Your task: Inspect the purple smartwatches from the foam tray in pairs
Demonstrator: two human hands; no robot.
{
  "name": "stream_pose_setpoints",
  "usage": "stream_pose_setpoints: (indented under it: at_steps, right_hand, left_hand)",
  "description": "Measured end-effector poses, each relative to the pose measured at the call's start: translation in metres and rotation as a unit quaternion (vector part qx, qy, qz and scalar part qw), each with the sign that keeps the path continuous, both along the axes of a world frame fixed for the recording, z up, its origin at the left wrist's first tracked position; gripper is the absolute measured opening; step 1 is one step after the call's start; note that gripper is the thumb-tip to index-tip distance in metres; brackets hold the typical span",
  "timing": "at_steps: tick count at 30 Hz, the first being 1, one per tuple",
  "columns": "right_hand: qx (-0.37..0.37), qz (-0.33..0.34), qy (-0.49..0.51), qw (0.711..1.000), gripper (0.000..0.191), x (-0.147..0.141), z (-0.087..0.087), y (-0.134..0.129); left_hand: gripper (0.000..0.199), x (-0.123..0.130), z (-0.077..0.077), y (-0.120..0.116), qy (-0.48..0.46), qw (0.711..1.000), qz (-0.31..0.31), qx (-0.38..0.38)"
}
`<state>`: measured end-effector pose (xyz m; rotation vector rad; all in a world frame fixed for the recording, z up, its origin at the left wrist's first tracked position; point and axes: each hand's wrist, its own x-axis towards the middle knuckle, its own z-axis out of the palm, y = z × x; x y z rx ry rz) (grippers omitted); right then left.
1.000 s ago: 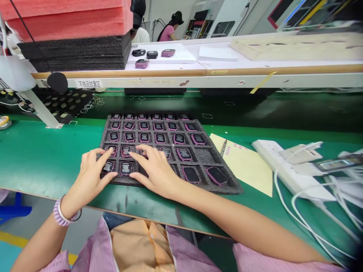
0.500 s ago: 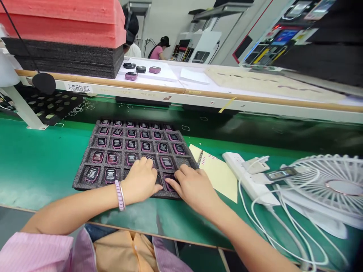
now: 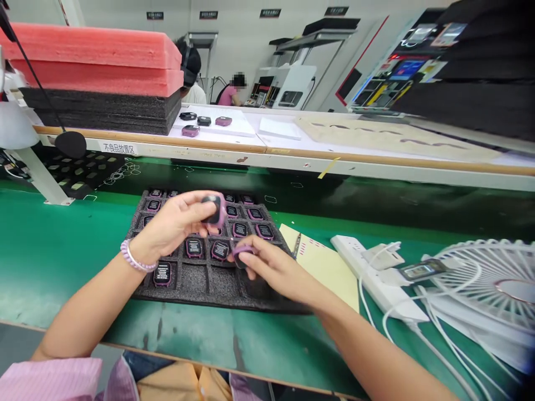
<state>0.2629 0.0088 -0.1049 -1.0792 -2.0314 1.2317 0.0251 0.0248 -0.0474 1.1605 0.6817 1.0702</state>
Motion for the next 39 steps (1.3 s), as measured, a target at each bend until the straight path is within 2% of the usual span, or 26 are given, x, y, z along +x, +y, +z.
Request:
stream_pose_setpoints:
  at_steps: [1,3,5,7,10,12,16,20,29,32,36,39]
  right_hand:
    - [-0.067,-0.002,0.083,0.994,0.04,-0.009,0.005,0.01]
    - [-0.177,-0.019,0.228,0.957,0.054,-0.028,0.016,0.03]
    - [-0.222,-0.029,0.32,0.921,0.061,-0.047,0.029,0.046]
    - [-0.212,-0.025,0.368,0.905,0.059,-0.061,0.044,0.053]
    - [-0.15,-0.008,0.401,0.903,0.055,-0.071,0.066,0.05]
    - [-0.122,0.004,0.406,0.906,0.054,-0.072,0.073,0.044]
    - [-0.133,0.02,0.384,0.914,0.056,-0.07,0.07,0.041]
    - [-0.15,0.03,0.395,0.906,0.057,-0.069,0.062,0.048]
    - [-0.175,0.05,0.449,0.875,0.053,-0.066,0.064,0.051]
    - [-0.166,0.071,0.462,0.868,0.049,-0.062,0.065,0.057]
    - [-0.162,0.104,0.479,0.857,0.046,-0.058,0.062,0.064]
    - [-0.157,0.12,0.489,0.849,0.045,-0.058,0.059,0.068]
  left_hand:
    - [0.045,-0.003,0.005,0.006,-0.018,0.999,0.039,-0.009]
    - [0.04,-0.005,0.013,0.015,-0.032,0.995,0.092,-0.03]
    - [0.033,-0.005,0.019,0.021,-0.026,0.993,0.11,-0.041]
    - [0.029,-0.004,0.026,0.022,-0.013,0.993,0.117,-0.032]
    - [0.032,-0.004,0.037,0.017,-0.002,0.989,0.146,0.011]
    - [0.036,-0.005,0.04,0.014,0.015,0.984,0.171,0.049]
    - [0.039,-0.008,0.032,0.013,0.064,0.968,0.214,0.114]
    - [0.041,-0.009,0.022,0.015,0.113,0.958,0.225,0.136]
    - [0.05,-0.008,0.027,0.013,0.129,0.948,0.259,0.129]
    - [0.047,-0.009,0.024,0.015,0.189,0.917,0.294,0.193]
    - [0.045,-0.008,0.017,0.014,0.291,0.841,0.354,0.287]
    - [0.046,-0.006,0.015,0.012,0.322,0.815,0.367,0.311]
